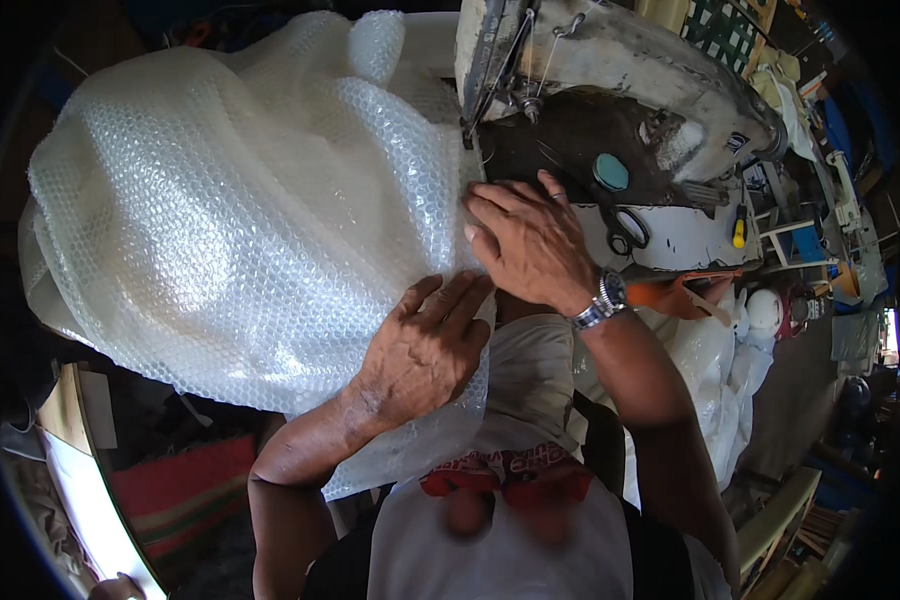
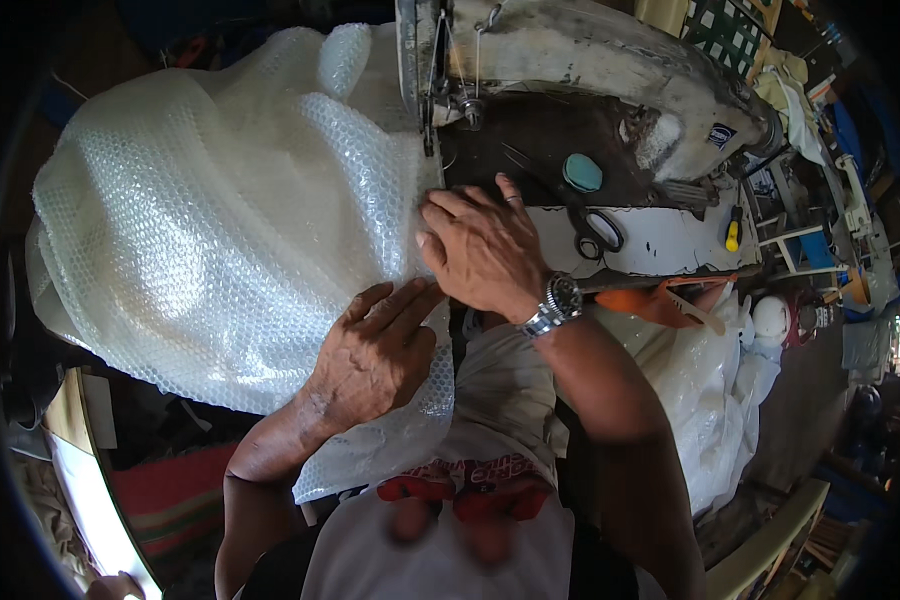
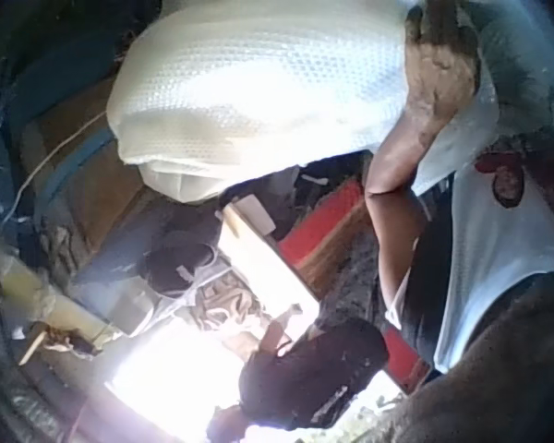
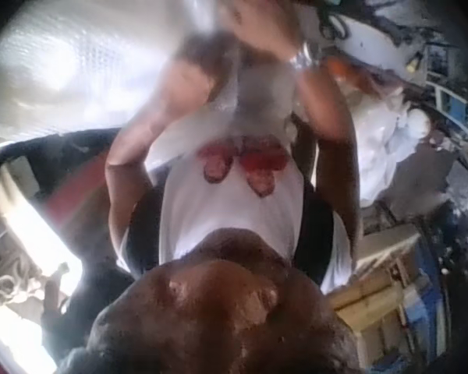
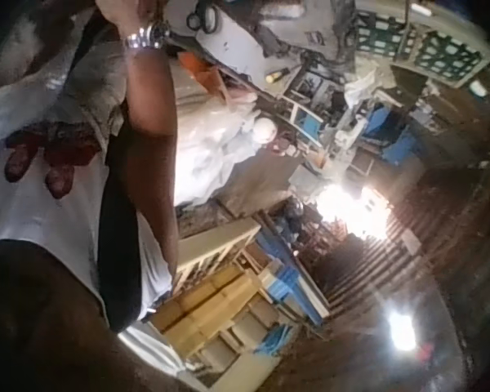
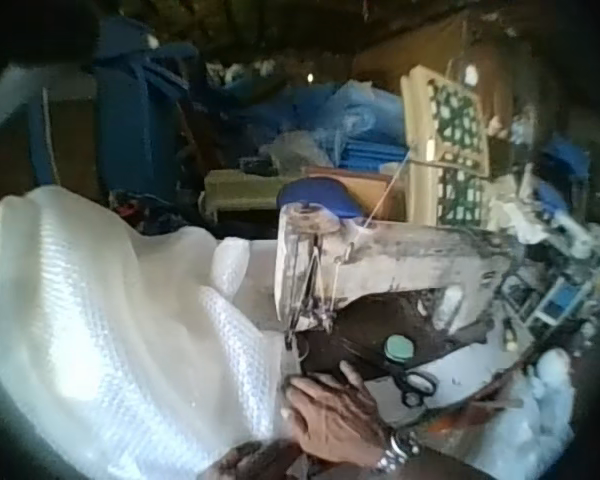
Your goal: The recorder is using an industrial sewing machine to join or hem sheets of bubble wrap material.
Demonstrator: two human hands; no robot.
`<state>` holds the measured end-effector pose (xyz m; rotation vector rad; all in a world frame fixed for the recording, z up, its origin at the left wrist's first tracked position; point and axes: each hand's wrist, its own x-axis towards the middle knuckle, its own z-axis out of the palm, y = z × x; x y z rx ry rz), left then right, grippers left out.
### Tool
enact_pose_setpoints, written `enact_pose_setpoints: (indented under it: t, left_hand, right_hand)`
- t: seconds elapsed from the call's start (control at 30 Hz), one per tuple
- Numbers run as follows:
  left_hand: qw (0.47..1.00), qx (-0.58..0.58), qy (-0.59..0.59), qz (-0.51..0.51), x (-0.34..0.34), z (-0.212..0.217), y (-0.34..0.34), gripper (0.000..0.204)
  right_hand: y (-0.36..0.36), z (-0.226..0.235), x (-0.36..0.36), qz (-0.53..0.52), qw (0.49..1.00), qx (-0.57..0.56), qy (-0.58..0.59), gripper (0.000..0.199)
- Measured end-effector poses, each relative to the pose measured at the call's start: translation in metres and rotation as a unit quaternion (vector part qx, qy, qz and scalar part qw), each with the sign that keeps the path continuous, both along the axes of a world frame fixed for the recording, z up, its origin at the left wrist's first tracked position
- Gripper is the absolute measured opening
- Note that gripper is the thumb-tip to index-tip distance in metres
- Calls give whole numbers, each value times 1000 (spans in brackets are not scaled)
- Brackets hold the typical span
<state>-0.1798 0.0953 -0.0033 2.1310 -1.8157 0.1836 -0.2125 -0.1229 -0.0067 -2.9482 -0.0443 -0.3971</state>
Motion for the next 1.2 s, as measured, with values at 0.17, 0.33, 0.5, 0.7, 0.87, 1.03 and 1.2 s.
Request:
enact_pose_setpoints:
  t: [0.17, 0.33, 0.5, 0.7, 0.87, 1.03, 1.2]
  left_hand:
    - [1000, 0, -20, -10, 1, 7, -2, 15]
    - [1000, -26, -12, -5, 0, 8, -4, 13]
    - [1000, -8, 14, -5, 0, 4, -3, 12]
    - [999, -11, -47, 0, -5, 8, -5, 12]
    - [999, -19, -25, 14, -8, 8, -5, 12]
    - [1000, 12, -7, 1, -4, 10, -6, 15]
    - [997, 11, 72, -27, 7, 25, -3, 22]
  right_hand:
    - [-13, 16, 1, 18, 993, 99, 68, 41]
    - [-19, -2, 18, -4, 999, 35, -17, 46]
    - [-14, -24, 24, -38, 999, 5, -13, 47]
    - [-15, -2, 9, -14, 994, 88, 65, 42]
    - [-4, -8, -43, 40, 997, 59, 35, 42]
    - [12, -21, -61, 0, 999, 42, 5, 42]
    - [3, -21, -67, 51, 997, 47, -38, 54]
